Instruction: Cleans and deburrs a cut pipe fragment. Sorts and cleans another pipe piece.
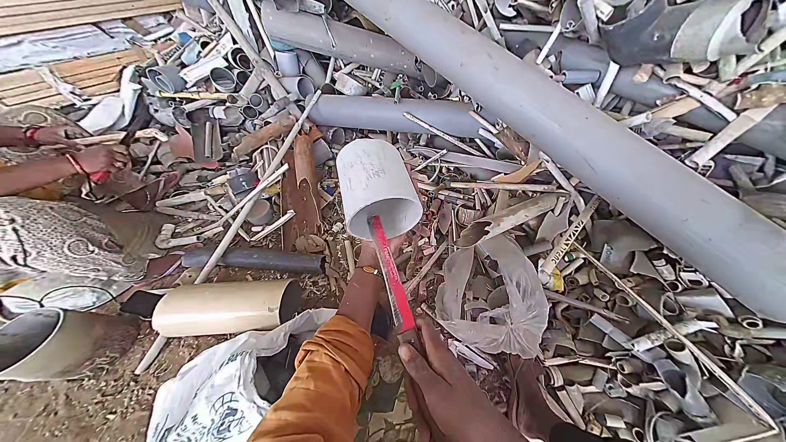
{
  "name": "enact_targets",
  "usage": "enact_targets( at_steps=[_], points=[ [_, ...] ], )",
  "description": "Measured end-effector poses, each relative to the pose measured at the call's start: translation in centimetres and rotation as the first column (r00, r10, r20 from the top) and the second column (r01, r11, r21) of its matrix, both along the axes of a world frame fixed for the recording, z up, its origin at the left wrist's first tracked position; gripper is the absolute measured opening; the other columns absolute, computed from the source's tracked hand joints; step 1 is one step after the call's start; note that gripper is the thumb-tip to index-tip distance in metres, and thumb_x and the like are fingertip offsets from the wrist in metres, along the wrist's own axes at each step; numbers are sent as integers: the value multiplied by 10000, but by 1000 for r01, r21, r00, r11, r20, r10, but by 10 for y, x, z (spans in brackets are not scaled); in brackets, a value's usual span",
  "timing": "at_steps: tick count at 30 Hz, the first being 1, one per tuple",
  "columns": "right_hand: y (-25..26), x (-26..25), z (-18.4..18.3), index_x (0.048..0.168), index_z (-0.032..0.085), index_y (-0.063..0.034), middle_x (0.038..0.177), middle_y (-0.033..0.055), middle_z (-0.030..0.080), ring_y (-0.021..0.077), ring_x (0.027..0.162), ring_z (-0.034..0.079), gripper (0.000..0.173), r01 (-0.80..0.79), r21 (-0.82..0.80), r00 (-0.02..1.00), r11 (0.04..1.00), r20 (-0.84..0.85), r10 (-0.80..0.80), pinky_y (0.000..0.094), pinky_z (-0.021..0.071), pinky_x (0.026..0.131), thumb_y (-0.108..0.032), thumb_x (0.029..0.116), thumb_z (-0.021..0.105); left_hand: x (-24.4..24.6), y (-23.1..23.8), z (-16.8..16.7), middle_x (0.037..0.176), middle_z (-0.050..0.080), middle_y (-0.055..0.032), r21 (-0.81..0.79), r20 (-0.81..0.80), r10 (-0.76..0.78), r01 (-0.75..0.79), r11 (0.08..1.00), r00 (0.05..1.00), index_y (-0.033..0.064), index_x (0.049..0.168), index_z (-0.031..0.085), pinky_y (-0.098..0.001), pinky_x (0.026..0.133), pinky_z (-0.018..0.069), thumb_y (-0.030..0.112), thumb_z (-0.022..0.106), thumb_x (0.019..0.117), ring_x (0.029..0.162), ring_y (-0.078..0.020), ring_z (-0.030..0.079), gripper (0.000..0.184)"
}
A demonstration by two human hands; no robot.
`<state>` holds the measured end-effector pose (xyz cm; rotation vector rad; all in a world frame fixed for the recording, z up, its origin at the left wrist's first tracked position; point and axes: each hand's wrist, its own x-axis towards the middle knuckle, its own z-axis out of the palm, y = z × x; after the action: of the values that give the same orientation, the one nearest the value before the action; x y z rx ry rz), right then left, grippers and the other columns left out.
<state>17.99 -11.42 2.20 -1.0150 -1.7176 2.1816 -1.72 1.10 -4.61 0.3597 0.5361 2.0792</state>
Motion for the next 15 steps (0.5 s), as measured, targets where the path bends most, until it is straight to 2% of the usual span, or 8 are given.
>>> enact_targets(
  at_steps=[2, 4, 5, 7, 8, 10, 12, 15],
  points=[
    [-3, -1, 8, 1364, 380, -91, 684, -28, 485, 77, 487, 520, 312, -65, -102, 975, 993, -220, 41, 243, 497, 448, -228, 1083, 380, 14, -8, 30, 1148, 589, -98, -61, 107, -1, 7, 998, 994, 47, 1337, 458, -336, 942, 497, 189, 220, 1119, 1057, -175, 594, 352],
    [5, 3, 12, 1341, 394, -100, 702, -56, 489, 41, 499, 520, 290, -93, -56, 940, 994, -335, 69, 207, 492, 447, -242, 1088, 374, 31, -19, 66, 1215, 573, -154, -202, 133, 80, -52, 978, 988, -35, 1397, 427, -288, 987, 463, 56, 266, 1105, 1091, -175, 572, 346],
    [11, 5, 11, 1338, 404, -101, 693, -49, 485, 48, 482, 513, 293, -71, 9, 953, 997, -294, 71, 213, 485, 430, -253, 1088, 381, 31, -17, 60, 1204, 573, -149, -170, 91, 98, -81, 982, 991, -47, 1376, 412, -276, 963, 478, 31, 276, 1093, 1078, -160, 579, 324],
    [26, 7, 7, 1373, 397, -68, 707, 34, 483, 148, 488, 527, 327, -105, 298, 994, 949, 54, 93, 293, 501, 461, -250, 1102, 369, 19, -8, 34, 1331, 511, -149, -99, 117, 64, -52, 994, 991, 17, 1460, 335, -365, 1005, 471, 215, 197, 1127, 1190, -198, 535, 412],
    [33, 7, 12, 1420, 384, -53, 775, 121, 547, 252, 593, 599, 352, -223, 443, 937, 869, 344, 65, 376, 535, 566, -236, 1121, 362, 13, -7, 29, 1356, 516, -109, -125, 145, 42, -24, 992, 988, 104, 1471, 346, -407, 998, 490, 415, 132, 1111, 1223, -201, 533, 522],
    [41, 2, 18, 1577, 328, -110, 1041, 228, 675, 394, 934, 705, 497, -408, 520, 676, 750, 725, -136, 498, 565, 789, -188, 1094, 410, 2, 1, 34, 1309, 645, -49, -106, 208, -26, 49, 993, 978, 254, 1388, 541, -520, 956, 539, 818, 184, 926, 1215, -232, 616, 811],
    [48, 3, 23, 1613, 270, -167, 1166, 217, 665, 402, 1061, 686, 521, -435, 481, 531, 761, 820, -214, 515, 553, 856, -248, 1112, 385, -6, 7, 38, 1324, 649, -35, 29, 142, -155, 153, 988, 978, 285, 1376, 570, -558, 980, 524, 875, 266, 869, 1245, -242, 609, 834],
    [30, 12, 27, 1552, 351, -84, 957, 216, 686, 402, 930, 702, 474, -391, 519, 720, 760, 687, -99, 524, 561, 800, -242, 1108, 406, -6, 11, 39, 1273, 674, -37, 63, 83, -195, 190, 980, 977, 270, 1344, 591, -535, 931, 556, 827, 306, 906, 1189, -230, 642, 763]
  ],
)
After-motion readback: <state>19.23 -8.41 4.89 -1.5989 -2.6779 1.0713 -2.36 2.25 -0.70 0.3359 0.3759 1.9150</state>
